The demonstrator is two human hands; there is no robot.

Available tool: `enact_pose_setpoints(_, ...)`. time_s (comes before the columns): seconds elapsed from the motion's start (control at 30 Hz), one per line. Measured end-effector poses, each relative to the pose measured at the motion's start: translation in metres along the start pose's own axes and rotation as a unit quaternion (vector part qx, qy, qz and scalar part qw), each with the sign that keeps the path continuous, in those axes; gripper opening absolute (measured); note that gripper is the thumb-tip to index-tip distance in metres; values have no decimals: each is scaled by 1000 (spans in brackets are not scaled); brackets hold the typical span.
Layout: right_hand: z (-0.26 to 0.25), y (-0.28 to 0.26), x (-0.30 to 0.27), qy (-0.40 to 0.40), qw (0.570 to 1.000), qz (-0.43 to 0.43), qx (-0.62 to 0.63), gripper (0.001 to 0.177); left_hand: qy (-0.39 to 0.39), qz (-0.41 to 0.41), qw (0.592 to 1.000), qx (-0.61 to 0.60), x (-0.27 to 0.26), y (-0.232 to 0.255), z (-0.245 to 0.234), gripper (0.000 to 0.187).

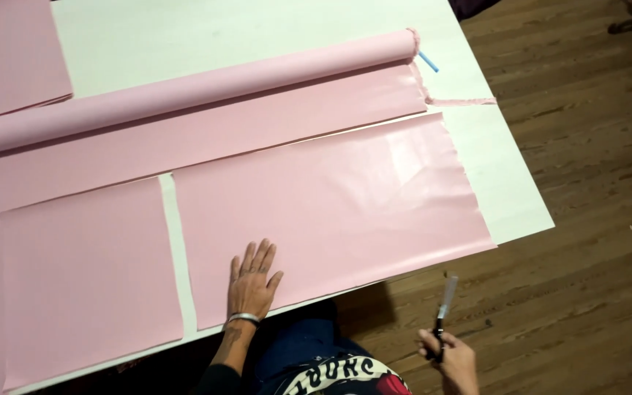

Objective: Cutting rectangular pieces of pink leather-like material from a roll using scissors and a ruler.

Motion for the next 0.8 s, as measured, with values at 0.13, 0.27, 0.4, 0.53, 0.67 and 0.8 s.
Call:
enact_pose_setpoints(0.13,31,42,17,-42,997,12,-59,29,-32,-56,998,16,-4,0,-8,67)
enact_pose_setpoints(0.27,43,76,49,-143,988,12,-58,37,-15,-52,998,27,11,2,3,68)
enact_pose_setpoints(0.4,43,79,39,-181,962,87,-184,39,2,-48,999,11,12,1,2,67)
enact_pose_setpoints(0.53,51,29,5,-252,951,80,-159,44,-15,-70,997,12,8,1,5,67)
enact_pose_setpoints(0.67,69,-5,-6,-240,935,137,-224,41,-5,-52,999,-1,14,2,-3,70)
enact_pose_setpoints(0.8,88,-52,-33,-249,932,105,-241,40,-5,-27,1000,13,2,1,-4,74)
Point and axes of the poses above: each hand's wrist, its own x-axis towards the middle knuckle, its own z-axis out of the palm, y = z × x, the point moved 6 cm from there along x, towards the middle knuckle, and after that the axes turned 5 degrees about -x, right-handed, at the moved point
